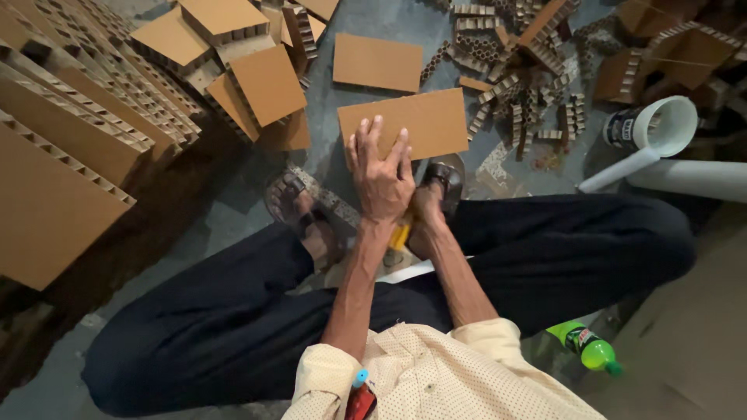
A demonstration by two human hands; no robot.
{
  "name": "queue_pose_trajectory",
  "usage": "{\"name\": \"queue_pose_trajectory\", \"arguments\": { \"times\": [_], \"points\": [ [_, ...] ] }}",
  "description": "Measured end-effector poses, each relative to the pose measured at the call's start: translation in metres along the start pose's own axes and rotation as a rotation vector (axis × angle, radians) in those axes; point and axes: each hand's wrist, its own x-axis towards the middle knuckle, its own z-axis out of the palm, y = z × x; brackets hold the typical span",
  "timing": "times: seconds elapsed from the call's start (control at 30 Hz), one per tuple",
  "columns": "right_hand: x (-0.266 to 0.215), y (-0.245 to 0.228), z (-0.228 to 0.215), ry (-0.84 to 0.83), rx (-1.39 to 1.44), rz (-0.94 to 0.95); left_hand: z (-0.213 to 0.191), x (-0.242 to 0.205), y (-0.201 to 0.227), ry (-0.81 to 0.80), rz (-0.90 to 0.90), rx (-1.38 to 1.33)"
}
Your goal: The person sits on the floor and uses a yellow utility knife to cut a piece of corrugated cardboard into smaller rectangular sections. They repeatedly score the cardboard and snap it apart, stacking the finished pieces to the side.
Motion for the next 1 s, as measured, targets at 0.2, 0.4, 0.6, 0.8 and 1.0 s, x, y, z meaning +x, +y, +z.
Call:
{"name": "queue_pose_trajectory", "arguments": {
  "times": [0.2,0.4,0.6,0.8,1.0],
  "points": [
    [-0.005,-0.072,-0.015,0.493,-0.103,-0.493,-0.002,-0.004,-0.001,-0.013,0.005,0.004],
    [0.056,-0.229,-0.009,0.587,-0.147,-0.798,-0.005,-0.004,-0.001,-0.017,0.026,-0.005],
    [0.175,-0.273,0.030,-0.308,-1.230,-0.954,0.000,-0.007,-0.002,0.000,0.026,0.014],
    [0.203,-0.245,0.079,-0.446,-1.644,-0.932,-0.002,-0.008,0.000,-0.042,0.011,0.027],
    [0.173,-0.238,0.107,-0.311,-1.724,-0.840,-0.004,-0.009,0.001,-0.067,-0.001,0.021]
  ]
}}
